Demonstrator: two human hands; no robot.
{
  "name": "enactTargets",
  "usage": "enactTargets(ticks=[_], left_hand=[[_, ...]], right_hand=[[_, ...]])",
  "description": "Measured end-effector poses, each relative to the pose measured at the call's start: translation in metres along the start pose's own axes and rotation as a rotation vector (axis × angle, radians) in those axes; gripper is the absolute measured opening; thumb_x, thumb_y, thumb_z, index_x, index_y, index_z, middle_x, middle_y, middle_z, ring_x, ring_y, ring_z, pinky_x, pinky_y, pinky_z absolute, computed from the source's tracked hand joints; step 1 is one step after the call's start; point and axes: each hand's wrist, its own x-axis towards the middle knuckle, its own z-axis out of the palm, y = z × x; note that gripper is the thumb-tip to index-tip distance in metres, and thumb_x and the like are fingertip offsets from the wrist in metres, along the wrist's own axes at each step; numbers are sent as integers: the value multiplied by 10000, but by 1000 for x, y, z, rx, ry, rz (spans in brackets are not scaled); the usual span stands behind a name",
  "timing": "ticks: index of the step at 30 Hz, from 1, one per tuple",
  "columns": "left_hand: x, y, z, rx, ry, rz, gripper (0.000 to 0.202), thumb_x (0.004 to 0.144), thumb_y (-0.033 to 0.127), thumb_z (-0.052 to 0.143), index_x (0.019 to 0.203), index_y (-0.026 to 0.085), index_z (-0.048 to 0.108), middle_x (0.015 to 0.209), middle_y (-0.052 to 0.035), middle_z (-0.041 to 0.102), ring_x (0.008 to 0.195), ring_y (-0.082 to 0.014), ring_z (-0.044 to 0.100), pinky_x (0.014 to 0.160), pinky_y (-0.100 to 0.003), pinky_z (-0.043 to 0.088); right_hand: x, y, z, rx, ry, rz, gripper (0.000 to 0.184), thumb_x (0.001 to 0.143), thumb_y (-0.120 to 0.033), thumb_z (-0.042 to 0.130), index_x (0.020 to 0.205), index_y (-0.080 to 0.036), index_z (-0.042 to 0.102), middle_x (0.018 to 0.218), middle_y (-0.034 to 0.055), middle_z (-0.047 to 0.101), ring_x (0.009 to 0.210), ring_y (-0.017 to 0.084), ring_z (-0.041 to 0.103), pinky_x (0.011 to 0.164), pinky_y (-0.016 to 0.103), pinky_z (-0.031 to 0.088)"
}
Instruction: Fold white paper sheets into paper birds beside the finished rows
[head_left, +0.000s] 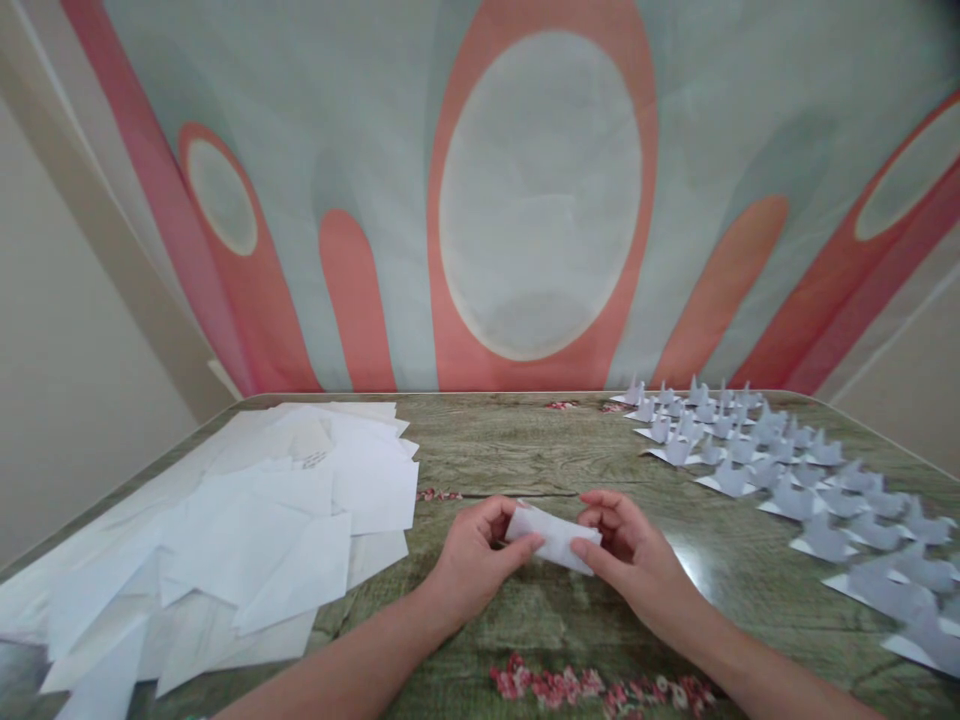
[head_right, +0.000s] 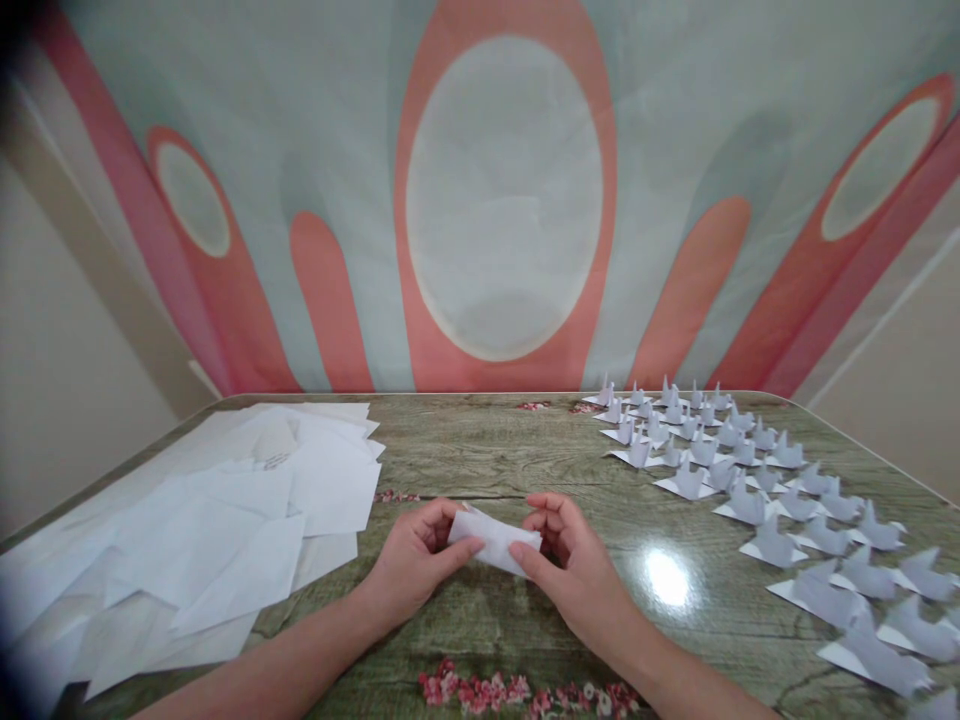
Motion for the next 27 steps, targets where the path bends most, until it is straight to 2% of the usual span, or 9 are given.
enactTargets(ticks=[8,13,18,20,25,27], left_hand=[[-1,8,2,-83,-47,-19,483,711,125,652,1088,163,351,775,-4,632,666,-110,567,601,-206,411],[-1,7,2,-42,-46,-17,422,749,146,622,1094,154,379,736,7,618,636,-95,547,576,-188,389],[0,6,2,-101,-35,4,355,809,199,574,1103,157,378,740,-4,615,654,-107,568,609,-213,428],[0,6,2,-132,-25,13,401,800,188,590,1127,167,358,778,-12,619,691,-114,585,637,-222,445],[-1,4,3,-166,-52,79,642,714,112,673,1213,237,289,1030,-52,594,835,-145,616,770,-292,474],[-3,2,3,-106,-59,106,591,707,110,676,1188,230,354,1028,-53,598,838,-152,619,780,-302,480]], right_hand=[[-3,-3,-2,-108,-77,26,253,816,-319,564,1018,-207,463,826,-2,524,721,130,513,607,238,407],[-4,-5,-1,-167,-143,13,199,832,-293,543,1000,-203,486,774,-14,530,704,128,503,604,239,391],[-5,-7,-1,-178,-210,-5,203,826,-267,550,1008,-199,491,753,-16,546,696,133,506,632,254,401],[-5,-6,-1,-177,-200,-4,223,821,-269,558,1019,-197,484,741,-18,544,692,136,508,639,260,403],[-2,-2,-1,-108,-117,14,249,831,-307,550,1026,-193,445,731,-20,540,677,133,505,623,258,392],[0,1,-2,-81,-79,15,225,828,-322,558,969,-200,433,709,-34,521,655,123,491,600,245,383]])
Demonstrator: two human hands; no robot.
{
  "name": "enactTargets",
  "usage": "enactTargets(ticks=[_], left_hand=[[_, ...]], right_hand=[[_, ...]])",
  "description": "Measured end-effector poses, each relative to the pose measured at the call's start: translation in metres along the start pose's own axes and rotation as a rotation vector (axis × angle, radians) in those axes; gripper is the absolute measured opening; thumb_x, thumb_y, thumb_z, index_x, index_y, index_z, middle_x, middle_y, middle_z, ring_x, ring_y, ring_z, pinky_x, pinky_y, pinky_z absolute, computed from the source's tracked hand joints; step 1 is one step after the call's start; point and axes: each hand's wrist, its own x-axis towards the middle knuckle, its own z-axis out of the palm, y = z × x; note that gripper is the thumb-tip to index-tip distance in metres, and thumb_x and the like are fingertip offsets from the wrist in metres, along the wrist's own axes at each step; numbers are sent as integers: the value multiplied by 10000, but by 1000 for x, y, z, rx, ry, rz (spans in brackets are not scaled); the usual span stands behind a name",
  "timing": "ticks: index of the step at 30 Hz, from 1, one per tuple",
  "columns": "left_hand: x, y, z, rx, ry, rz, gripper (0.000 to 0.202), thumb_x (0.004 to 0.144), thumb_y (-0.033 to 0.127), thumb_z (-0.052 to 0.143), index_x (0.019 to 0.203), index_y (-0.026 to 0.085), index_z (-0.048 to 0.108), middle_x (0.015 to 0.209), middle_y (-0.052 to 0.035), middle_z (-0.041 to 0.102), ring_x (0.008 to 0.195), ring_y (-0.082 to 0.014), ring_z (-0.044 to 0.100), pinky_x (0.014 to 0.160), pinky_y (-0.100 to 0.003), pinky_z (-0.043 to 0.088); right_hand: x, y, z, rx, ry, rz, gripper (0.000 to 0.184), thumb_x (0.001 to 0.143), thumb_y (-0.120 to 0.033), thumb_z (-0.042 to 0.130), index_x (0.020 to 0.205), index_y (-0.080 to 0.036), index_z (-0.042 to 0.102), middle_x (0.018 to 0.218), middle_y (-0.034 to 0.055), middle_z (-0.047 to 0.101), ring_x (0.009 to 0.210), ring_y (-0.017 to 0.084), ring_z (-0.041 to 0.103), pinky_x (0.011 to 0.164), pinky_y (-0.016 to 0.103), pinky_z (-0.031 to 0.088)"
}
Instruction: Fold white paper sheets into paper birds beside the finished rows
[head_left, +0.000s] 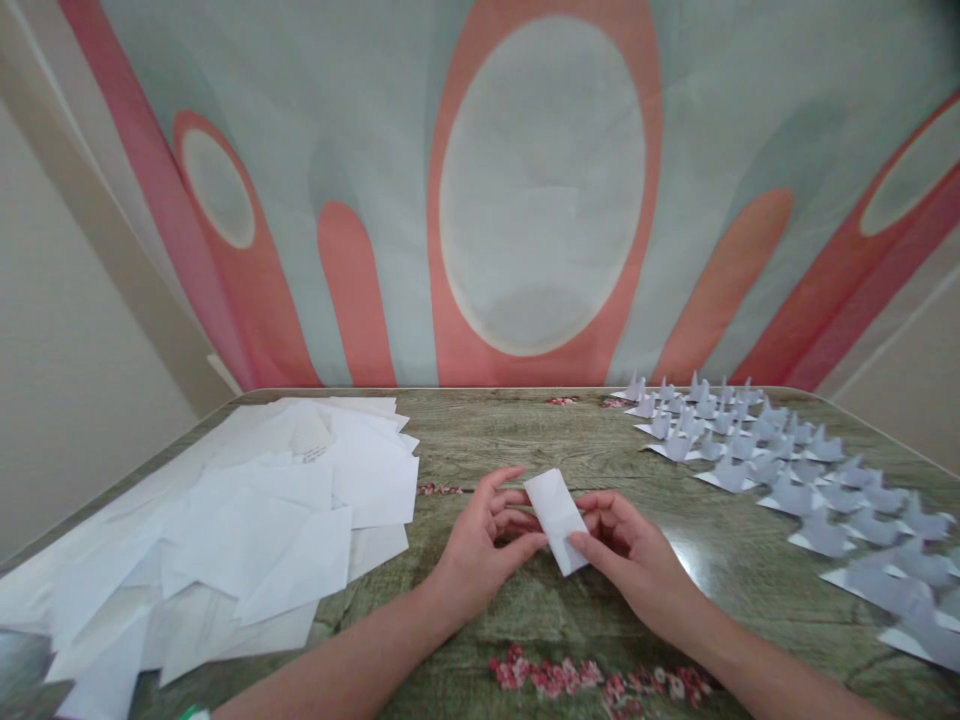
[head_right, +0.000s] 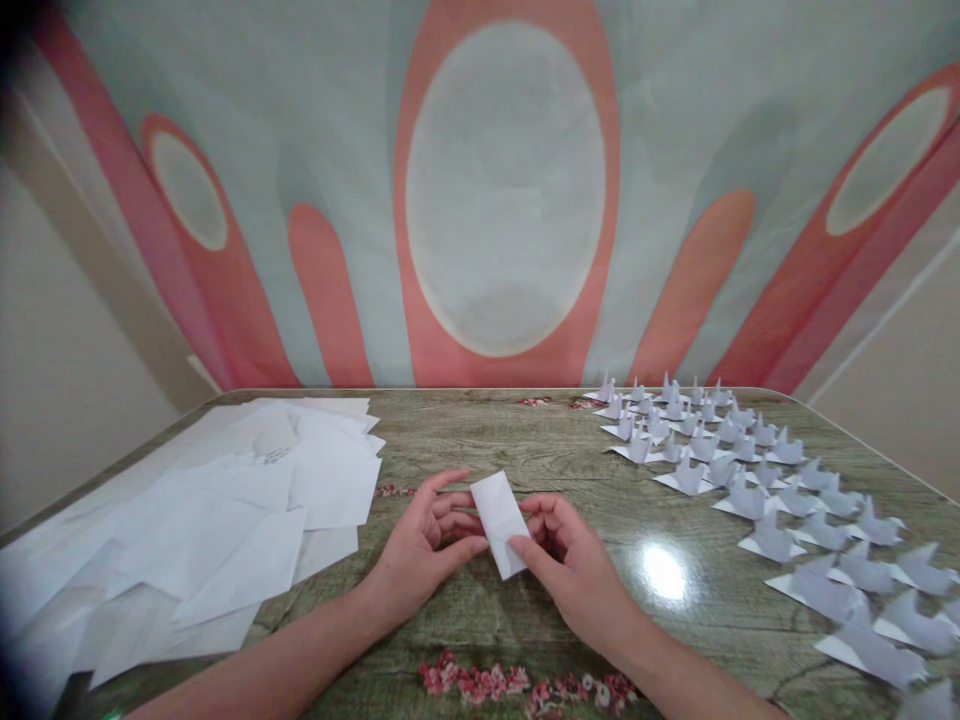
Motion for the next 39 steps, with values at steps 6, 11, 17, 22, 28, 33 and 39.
enactTargets(ticks=[6,11,17,22,28,33,39], left_hand=[[-5,-4,1,249,-44,24,334,731,166,657,1057,178,584,990,-70,631,871,-182,615,821,-322,492],[-6,0,0,357,-17,34,356,738,181,647,1091,216,609,1077,-61,616,879,-174,607,811,-299,498],[-6,9,1,379,-18,19,337,742,184,635,1077,210,636,1096,-63,615,931,-189,592,814,-284,480],[-5,11,0,397,-70,-41,308,719,213,660,1025,182,661,906,-52,655,768,-161,581,704,-259,462],[-4,5,-1,229,-89,-171,366,696,213,677,1053,147,628,870,-59,660,723,-141,564,650,-245,441],[-2,6,0,47,-99,-184,389,676,232,710,1046,151,619,929,-66,665,776,-151,593,714,-269,453],[1,7,1,-13,-33,-206,348,664,312,724,961,142,662,935,-85,687,831,-192,618,793,-323,461]], right_hand=[[-4,0,2,-54,17,-10,184,830,-333,558,825,-210,421,667,-52,466,612,104,442,542,219,352],[-12,-8,5,-186,-68,-92,114,854,-303,518,833,-200,475,717,-23,512,648,117,488,589,239,392],[-14,-9,2,-236,-18,-182,165,875,-287,481,1022,-212,474,894,32,581,806,159,554,714,279,437],[-8,-9,-3,-224,39,-191,167,890,-298,448,1032,-227,501,910,34,581,820,169,557,736,287,441],[-6,-10,-4,-220,22,-216,131,860,-307,497,910,-208,567,885,36,559,787,164,537,695,270,428],[-1,-6,-5,-108,75,-72,198,835,-380,525,897,-196,564,776,15,561,682,145,514,602,248,418],[2,-6,-6,-59,108,-22,258,799,-432,559,874,-185,578,744,14,590,692,154,537,618,255,431]])
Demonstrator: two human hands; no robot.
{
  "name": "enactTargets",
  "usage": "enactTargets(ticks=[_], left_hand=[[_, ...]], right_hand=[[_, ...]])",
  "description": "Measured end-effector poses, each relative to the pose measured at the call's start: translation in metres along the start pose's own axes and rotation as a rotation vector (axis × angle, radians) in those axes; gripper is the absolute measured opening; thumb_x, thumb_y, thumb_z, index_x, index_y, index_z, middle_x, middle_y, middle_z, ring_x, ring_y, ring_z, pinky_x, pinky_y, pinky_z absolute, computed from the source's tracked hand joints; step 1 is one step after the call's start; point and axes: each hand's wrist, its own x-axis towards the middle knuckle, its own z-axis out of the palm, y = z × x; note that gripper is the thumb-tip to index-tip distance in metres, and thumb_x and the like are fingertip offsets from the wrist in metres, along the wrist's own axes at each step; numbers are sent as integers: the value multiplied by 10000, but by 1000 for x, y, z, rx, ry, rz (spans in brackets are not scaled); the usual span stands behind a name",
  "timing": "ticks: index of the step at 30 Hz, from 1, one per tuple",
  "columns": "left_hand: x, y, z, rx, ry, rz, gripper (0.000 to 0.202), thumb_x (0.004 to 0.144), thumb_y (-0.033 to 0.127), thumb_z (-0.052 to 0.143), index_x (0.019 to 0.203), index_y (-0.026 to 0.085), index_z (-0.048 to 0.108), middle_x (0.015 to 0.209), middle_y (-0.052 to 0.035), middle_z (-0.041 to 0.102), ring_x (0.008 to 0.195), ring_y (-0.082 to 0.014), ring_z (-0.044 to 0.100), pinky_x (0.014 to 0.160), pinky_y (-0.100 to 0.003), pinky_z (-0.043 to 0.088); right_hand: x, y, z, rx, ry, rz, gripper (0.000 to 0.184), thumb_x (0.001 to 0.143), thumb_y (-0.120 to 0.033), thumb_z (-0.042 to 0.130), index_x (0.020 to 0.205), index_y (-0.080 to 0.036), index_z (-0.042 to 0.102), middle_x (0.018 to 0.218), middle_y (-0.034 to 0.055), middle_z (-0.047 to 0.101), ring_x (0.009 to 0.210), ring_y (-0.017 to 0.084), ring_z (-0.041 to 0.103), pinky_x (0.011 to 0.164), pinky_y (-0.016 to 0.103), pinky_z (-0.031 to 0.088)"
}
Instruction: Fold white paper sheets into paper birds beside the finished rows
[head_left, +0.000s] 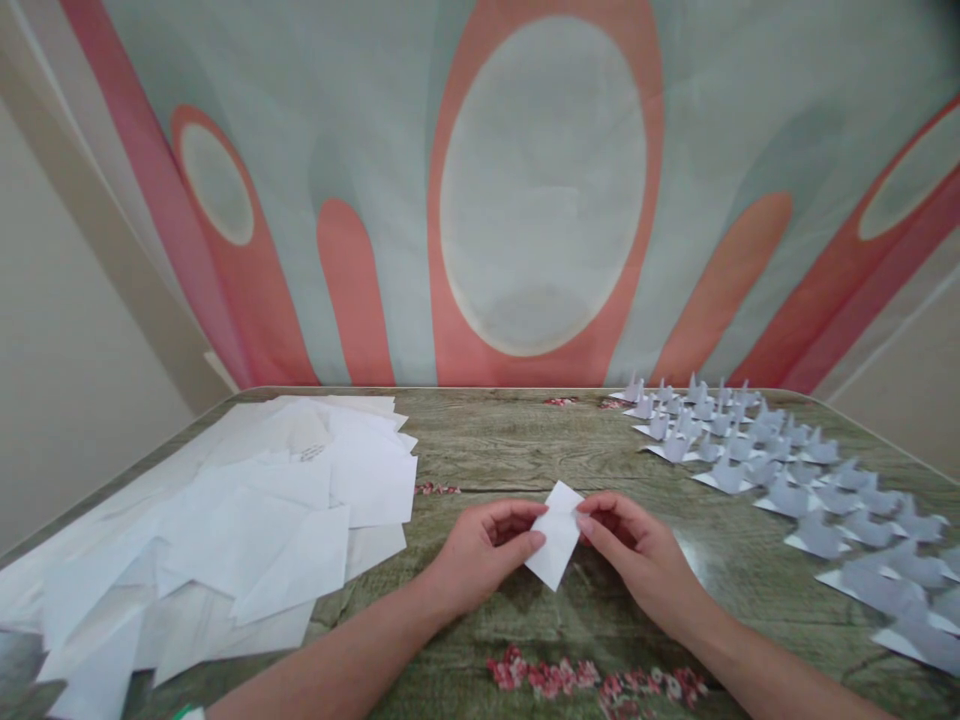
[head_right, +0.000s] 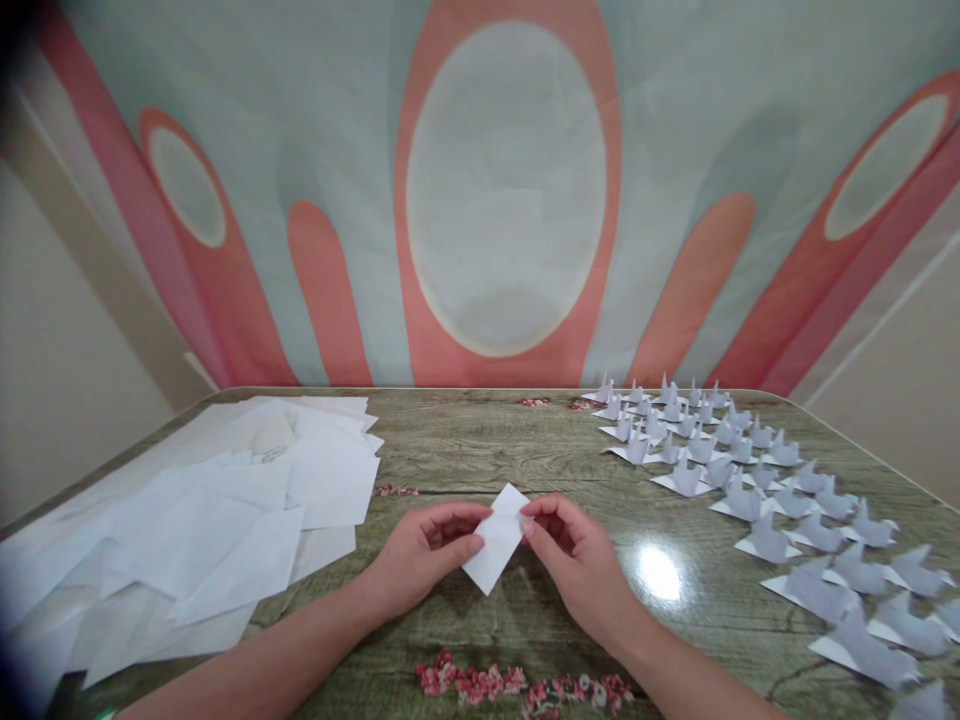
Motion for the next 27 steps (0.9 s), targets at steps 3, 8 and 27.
enactTargets(ticks=[3,8,27], left_hand=[[1,-1,-1,41,24,-2,340,663,340,719,945,154,680,929,-79,694,830,-204,621,789,-332,469],[1,-1,-3,131,53,27,305,686,348,696,929,164,700,945,-73,692,842,-209,615,786,-329,472],[2,-2,-5,189,26,61,288,730,328,659,966,168,696,1005,-79,669,886,-210,602,799,-310,468]], right_hand=[[0,-1,0,-33,-5,-44,237,813,-416,546,850,-187,590,774,24,591,715,161,542,634,263,436],[1,-1,0,-83,-28,-119,199,838,-371,523,872,-199,618,840,39,589,771,172,545,682,279,441],[-2,4,2,-68,-117,-143,221,801,-295,564,1004,-210,583,1006,52,535,788,159,555,690,277,457]])
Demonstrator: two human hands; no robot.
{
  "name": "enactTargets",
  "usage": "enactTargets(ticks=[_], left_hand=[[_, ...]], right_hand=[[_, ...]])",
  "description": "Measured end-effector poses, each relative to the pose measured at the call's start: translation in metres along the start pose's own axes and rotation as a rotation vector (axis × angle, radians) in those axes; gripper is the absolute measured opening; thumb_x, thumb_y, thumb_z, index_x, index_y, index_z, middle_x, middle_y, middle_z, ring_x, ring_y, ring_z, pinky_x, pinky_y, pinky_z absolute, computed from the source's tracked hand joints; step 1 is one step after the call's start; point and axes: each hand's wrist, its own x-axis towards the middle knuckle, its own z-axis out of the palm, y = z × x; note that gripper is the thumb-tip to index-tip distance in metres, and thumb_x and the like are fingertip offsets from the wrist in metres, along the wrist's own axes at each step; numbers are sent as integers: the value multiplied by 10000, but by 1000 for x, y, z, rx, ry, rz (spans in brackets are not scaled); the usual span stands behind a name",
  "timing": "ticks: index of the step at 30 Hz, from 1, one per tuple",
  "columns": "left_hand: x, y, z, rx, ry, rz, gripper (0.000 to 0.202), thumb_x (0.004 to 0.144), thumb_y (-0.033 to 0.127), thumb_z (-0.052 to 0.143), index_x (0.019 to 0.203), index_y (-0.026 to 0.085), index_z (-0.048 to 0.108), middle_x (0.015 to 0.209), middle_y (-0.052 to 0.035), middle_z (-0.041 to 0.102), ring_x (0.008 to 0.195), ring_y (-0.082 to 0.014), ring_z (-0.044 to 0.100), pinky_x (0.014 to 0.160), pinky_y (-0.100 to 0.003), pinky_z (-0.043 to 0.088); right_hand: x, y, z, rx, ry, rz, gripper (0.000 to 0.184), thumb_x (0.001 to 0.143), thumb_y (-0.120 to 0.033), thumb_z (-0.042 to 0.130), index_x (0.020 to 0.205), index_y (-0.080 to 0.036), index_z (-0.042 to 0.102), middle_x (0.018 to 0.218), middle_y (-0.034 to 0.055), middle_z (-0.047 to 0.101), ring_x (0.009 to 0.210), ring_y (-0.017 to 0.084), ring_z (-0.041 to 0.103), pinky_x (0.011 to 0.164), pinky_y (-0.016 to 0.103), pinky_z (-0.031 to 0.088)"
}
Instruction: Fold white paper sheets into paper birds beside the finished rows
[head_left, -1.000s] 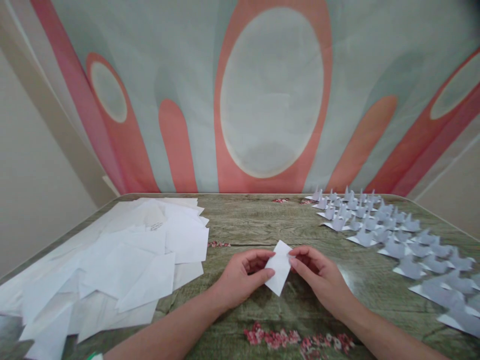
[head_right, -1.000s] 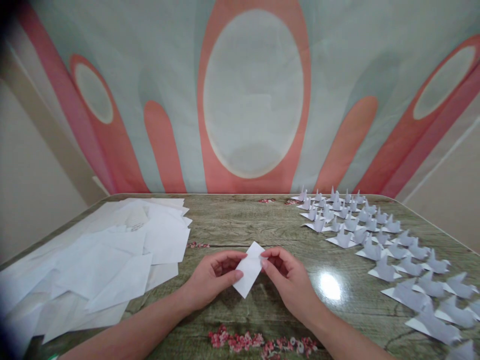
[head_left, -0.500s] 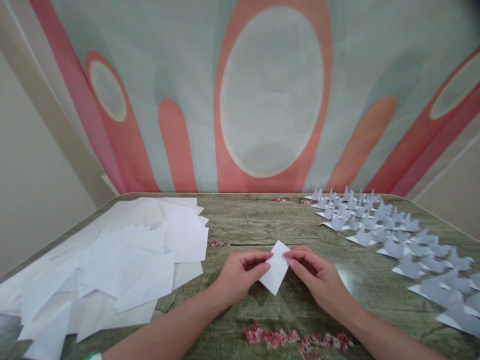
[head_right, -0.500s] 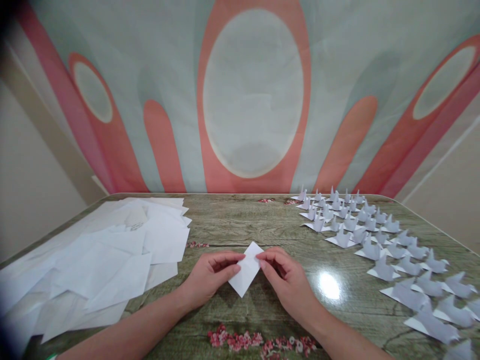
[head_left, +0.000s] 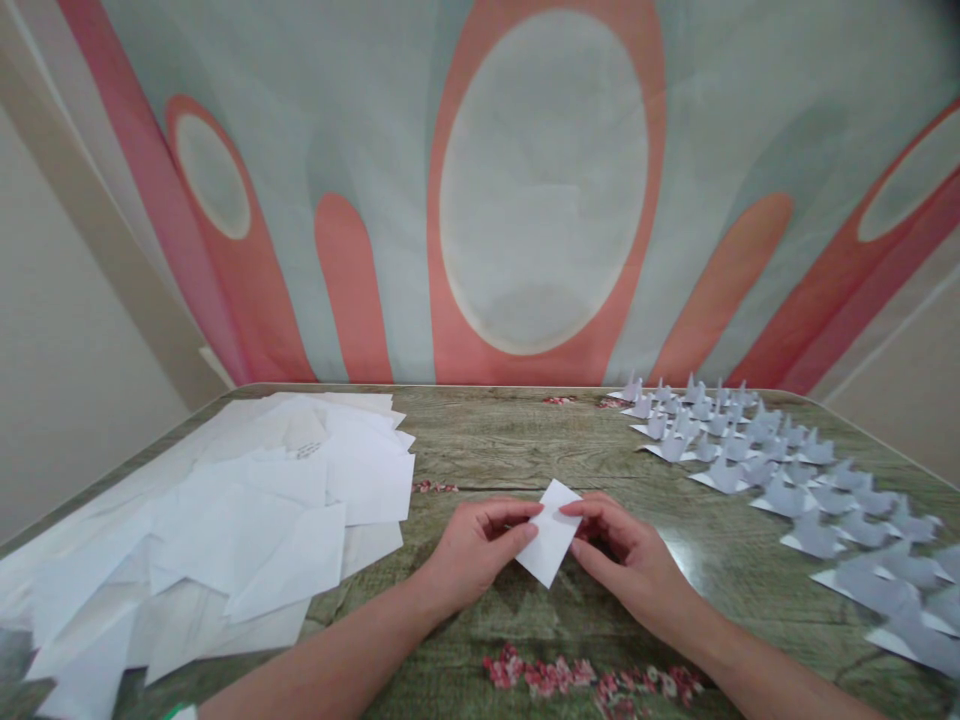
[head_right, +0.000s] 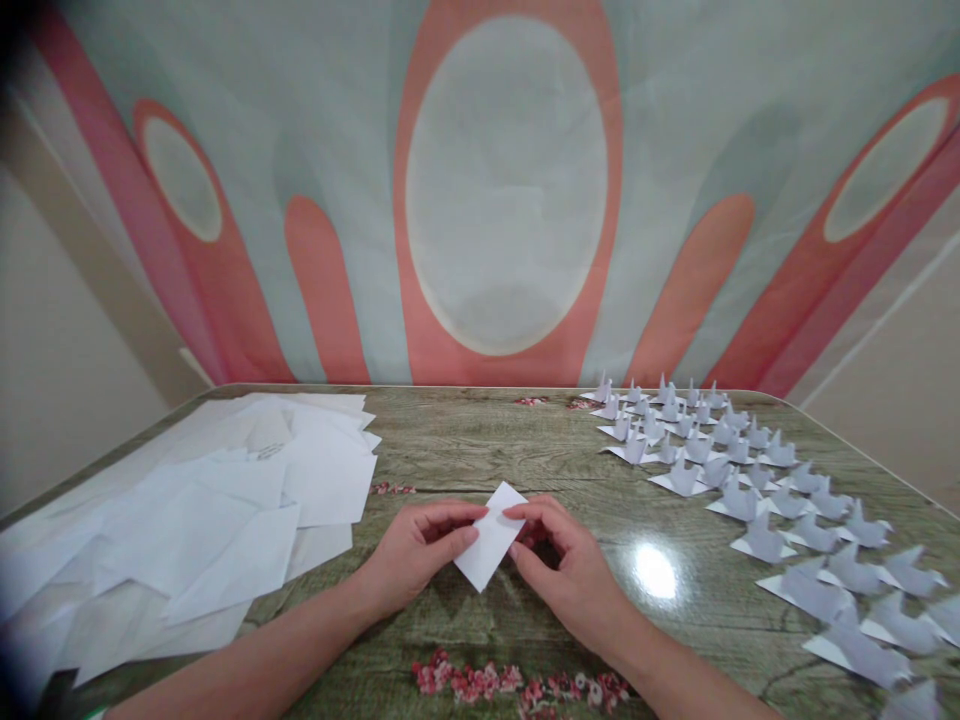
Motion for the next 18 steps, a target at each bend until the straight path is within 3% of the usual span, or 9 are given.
enactTargets(ticks=[10,18], left_hand=[[-2,4,3,-86,-35,-36,261,701,309,690,901,142,700,862,-68,683,755,-168,596,712,-271,454],[-3,-5,1,-92,-95,-39,301,711,264,685,996,166,668,950,-65,664,770,-154,593,686,-246,444]], right_hand=[[0,3,0,-6,25,13,146,811,-263,567,943,-219,613,980,50,537,824,176,553,699,291,446],[-3,-5,-2,-96,42,-60,141,804,-189,559,893,-238,656,903,31,543,801,165,541,685,273,417]])
